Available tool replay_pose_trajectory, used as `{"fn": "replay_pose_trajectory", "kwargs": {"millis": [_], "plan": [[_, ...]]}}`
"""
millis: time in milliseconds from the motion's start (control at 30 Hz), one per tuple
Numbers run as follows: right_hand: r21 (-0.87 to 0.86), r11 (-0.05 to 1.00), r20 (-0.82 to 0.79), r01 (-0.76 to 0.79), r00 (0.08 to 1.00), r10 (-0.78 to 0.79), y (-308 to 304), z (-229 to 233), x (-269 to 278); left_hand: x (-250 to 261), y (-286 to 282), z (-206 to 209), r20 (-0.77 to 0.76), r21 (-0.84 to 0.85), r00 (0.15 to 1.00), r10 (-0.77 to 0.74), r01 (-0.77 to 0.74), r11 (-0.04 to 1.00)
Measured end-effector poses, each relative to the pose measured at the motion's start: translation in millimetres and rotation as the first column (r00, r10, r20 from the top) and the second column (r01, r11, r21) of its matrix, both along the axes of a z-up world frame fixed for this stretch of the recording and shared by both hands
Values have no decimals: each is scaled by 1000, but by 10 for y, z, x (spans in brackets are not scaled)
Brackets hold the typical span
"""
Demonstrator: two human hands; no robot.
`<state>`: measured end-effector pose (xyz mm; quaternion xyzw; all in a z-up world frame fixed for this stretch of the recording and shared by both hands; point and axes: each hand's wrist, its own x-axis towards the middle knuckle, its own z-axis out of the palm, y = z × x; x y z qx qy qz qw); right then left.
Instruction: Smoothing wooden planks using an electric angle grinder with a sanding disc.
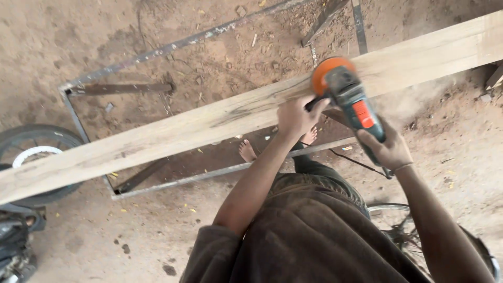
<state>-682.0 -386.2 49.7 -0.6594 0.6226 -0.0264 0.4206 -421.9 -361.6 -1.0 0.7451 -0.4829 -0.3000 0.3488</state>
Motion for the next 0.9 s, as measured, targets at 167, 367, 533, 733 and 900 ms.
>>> {"fn": "replay_pose_trajectory", "kwargs": {"millis": [167, 367, 533, 733, 900], "plan": [[-34, 997, 59, 65, 996, -63, -80, -70, -552, -546, -409, -78, -61, 21, 995, -81, 82, 996], [118, 985, 264, 130, 952, -157, 50, -427, -461, -296, -124, -162, 114, -41, 993, 10, -6, 999], [93, 988, 85, -120, 990, 112, 315, -130, 883, 718, 794, -53, 23, 197, 994, 111, -113, 974], [102, 884, 263, -457, 869, 419, 717, -172, 2029, 1679, 1738, -107, -25, 203, 930, 367, -355, 913], [61, 781, 321, -622, 753, 575, 1073, -125, 2952, 2242, 2567, 8, 78, 117, 815, 574, -579, 807]]}}
